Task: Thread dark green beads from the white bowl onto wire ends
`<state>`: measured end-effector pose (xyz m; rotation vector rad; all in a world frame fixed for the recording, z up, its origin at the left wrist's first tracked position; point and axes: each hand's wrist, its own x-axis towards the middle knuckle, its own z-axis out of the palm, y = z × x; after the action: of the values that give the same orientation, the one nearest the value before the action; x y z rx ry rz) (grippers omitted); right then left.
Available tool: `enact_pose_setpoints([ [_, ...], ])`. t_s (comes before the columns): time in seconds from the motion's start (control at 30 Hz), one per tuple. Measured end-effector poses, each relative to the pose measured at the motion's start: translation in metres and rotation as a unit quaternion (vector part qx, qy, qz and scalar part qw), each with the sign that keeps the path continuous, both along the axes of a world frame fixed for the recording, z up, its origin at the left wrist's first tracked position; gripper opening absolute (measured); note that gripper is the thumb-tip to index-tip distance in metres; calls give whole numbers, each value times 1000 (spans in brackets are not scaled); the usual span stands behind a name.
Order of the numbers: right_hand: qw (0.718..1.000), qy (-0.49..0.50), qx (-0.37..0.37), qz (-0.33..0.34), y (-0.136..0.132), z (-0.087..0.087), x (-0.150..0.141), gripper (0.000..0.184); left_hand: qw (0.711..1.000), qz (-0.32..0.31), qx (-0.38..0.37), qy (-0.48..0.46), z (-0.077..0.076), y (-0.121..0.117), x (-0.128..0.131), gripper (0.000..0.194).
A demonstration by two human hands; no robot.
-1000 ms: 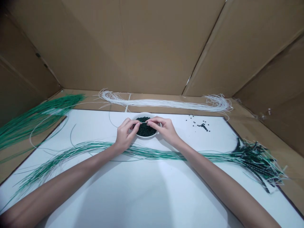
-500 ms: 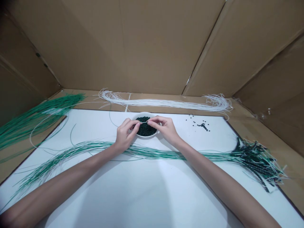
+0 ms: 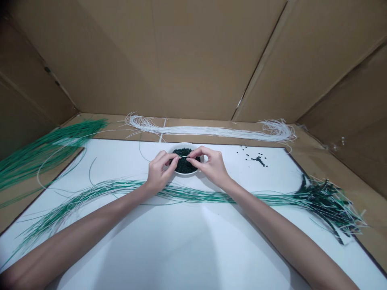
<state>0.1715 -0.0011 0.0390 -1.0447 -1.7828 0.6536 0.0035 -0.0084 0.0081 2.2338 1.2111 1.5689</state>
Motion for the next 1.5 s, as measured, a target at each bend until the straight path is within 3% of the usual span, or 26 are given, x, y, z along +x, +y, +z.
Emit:
enact_pose_setpoints([
  [0.23,999,37,-33,11,1,-1,0,16,1000,3,4,3,-1,0,0,12],
  [0.43,997,10,-71,-2,2,1,1,16,1000,6,7,-10,0,-1,0,13],
  [0.83,976,126,-173,42,1,7,-1,19,1000,9,16,-23,2,-2,0,12],
  [1.1,976,152,-149,54,1,3,-1,17,1000,-5,21,-18,2,-2,0,11],
  [1.33,991,93,-91,18,0,4,-1,12,1000,-16,15,-12,1,-2,0,12],
  [1.5,992,86,-92,8,-1,4,-2,16,1000,-19,14,-9,2,-3,0,12],
])
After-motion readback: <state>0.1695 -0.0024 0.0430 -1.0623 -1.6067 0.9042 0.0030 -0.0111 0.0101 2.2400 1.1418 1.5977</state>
